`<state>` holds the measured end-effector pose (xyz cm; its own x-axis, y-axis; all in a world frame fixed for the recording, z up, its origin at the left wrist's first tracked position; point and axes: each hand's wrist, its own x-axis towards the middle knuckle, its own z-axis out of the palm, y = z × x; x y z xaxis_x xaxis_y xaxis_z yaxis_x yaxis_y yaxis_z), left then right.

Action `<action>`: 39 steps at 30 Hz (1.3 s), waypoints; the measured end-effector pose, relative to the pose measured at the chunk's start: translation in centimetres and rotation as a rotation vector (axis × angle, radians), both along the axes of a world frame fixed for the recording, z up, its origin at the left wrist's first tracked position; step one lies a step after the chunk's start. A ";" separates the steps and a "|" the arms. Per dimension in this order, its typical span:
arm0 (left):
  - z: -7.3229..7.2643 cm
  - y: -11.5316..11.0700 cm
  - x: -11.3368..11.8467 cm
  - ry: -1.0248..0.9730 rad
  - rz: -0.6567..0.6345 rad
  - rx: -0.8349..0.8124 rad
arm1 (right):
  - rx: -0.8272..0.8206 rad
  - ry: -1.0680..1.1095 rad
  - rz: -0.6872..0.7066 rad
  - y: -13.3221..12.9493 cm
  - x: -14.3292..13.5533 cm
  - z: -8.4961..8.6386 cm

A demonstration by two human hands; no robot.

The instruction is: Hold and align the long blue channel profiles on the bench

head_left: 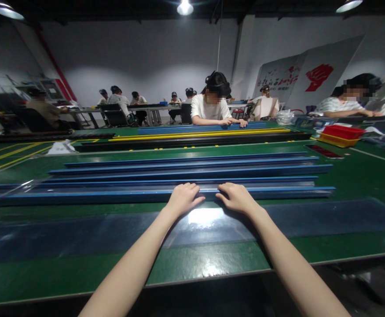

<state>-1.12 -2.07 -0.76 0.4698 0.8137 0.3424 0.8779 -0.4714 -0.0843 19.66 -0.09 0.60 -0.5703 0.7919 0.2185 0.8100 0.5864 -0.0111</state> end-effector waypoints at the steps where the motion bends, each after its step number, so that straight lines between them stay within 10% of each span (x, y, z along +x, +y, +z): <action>1: 0.0 0.0 0.0 -0.002 -0.001 -0.002 | -0.003 -0.001 -0.001 0.0 0.0 0.0; 39: 0.1 0.0 0.1 0.031 -0.006 0.047 | 0.170 0.056 0.113 0.1 -1.6 -0.8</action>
